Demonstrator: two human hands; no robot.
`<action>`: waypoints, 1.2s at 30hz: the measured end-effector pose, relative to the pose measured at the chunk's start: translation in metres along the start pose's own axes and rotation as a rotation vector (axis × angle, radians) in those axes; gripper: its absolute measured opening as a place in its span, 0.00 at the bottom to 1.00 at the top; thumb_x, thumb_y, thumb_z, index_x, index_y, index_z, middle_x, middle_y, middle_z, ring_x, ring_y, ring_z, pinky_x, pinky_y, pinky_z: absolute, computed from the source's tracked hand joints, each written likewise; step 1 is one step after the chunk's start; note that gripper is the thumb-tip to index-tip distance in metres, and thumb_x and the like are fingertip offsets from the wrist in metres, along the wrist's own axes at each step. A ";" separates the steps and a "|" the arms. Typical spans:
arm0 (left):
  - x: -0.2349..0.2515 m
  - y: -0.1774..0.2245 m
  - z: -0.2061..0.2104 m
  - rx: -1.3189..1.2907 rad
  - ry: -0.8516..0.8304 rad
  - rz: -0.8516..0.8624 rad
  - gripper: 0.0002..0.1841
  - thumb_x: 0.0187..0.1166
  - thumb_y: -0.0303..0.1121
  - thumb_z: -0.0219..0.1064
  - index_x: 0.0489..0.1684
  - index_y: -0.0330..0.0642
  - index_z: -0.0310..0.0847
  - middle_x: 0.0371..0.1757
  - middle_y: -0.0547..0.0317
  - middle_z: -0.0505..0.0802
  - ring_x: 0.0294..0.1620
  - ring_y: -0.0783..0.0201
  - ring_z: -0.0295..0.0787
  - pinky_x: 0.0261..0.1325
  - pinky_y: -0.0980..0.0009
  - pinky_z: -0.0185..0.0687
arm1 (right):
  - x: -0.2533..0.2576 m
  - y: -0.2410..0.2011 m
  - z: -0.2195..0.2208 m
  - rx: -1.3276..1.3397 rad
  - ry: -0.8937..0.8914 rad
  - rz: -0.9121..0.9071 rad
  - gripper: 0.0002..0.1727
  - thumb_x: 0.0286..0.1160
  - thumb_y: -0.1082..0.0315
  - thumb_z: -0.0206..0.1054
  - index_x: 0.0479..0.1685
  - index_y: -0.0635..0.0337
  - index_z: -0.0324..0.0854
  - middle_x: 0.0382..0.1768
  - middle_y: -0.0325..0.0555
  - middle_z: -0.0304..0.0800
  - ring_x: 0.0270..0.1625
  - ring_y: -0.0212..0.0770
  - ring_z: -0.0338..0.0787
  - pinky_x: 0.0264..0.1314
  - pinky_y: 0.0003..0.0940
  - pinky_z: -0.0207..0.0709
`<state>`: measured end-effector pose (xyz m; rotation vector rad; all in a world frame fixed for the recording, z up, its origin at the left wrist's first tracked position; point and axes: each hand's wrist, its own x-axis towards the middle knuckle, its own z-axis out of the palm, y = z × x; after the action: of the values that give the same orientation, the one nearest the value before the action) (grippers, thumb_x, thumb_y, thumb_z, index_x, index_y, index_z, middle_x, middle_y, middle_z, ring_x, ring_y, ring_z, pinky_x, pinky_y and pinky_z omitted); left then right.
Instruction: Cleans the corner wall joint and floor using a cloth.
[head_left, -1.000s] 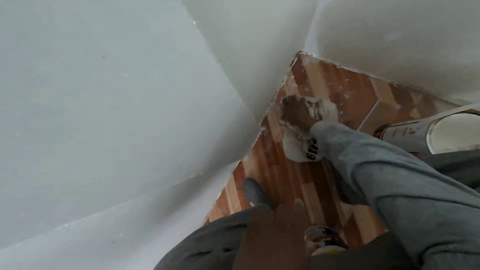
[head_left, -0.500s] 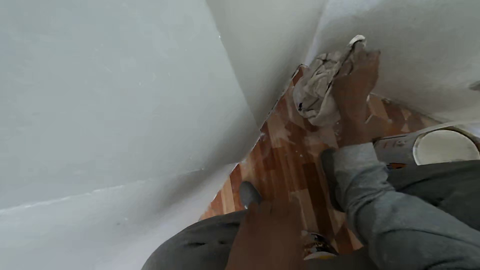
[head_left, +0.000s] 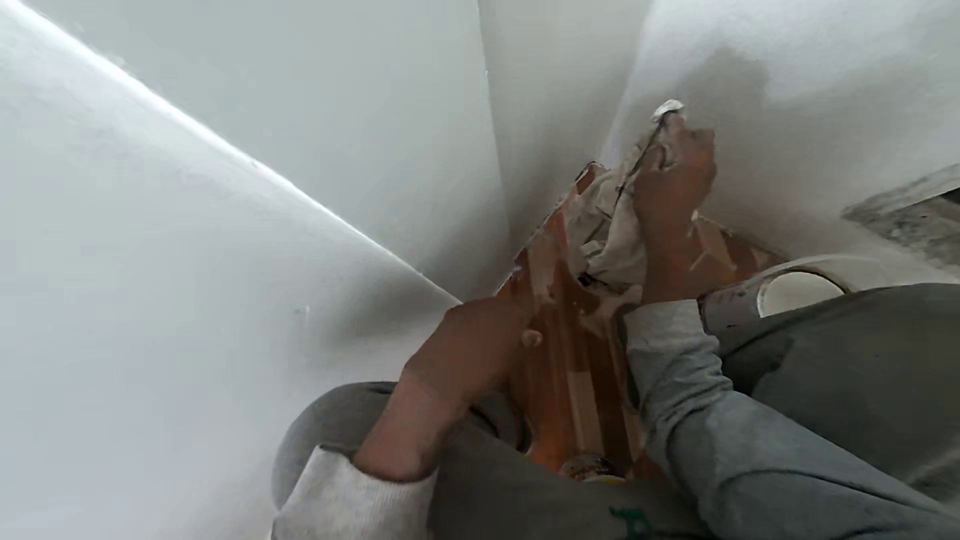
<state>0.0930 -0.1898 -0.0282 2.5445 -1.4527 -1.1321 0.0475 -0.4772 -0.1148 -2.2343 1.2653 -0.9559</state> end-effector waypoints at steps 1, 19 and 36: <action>-0.001 0.000 0.000 -0.007 0.007 0.006 0.22 0.90 0.48 0.58 0.74 0.45 0.79 0.52 0.44 0.92 0.54 0.44 0.91 0.59 0.41 0.82 | -0.006 -0.005 -0.008 -0.013 -0.117 0.013 0.26 0.87 0.64 0.56 0.83 0.54 0.76 0.74 0.64 0.80 0.74 0.62 0.82 0.74 0.57 0.76; -0.032 -0.021 0.021 -0.043 0.124 -0.009 0.25 0.87 0.52 0.61 0.75 0.48 0.79 0.49 0.52 0.93 0.49 0.52 0.92 0.56 0.46 0.86 | -0.075 0.057 0.117 -0.337 -0.852 0.014 0.21 0.80 0.59 0.66 0.56 0.70 0.86 0.62 0.72 0.87 0.67 0.73 0.85 0.63 0.78 0.75; 0.007 0.013 0.024 0.112 -0.076 0.053 0.30 0.84 0.50 0.64 0.81 0.42 0.76 0.60 0.44 0.93 0.57 0.40 0.91 0.56 0.45 0.85 | -0.036 0.167 0.241 -0.407 -1.032 -0.520 0.33 0.84 0.63 0.65 0.90 0.39 0.67 0.89 0.55 0.65 0.91 0.70 0.59 0.80 0.85 0.53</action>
<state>0.0714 -0.1948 -0.0459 2.5431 -1.6355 -1.1844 0.1119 -0.5290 -0.3983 -2.7863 0.4143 0.4179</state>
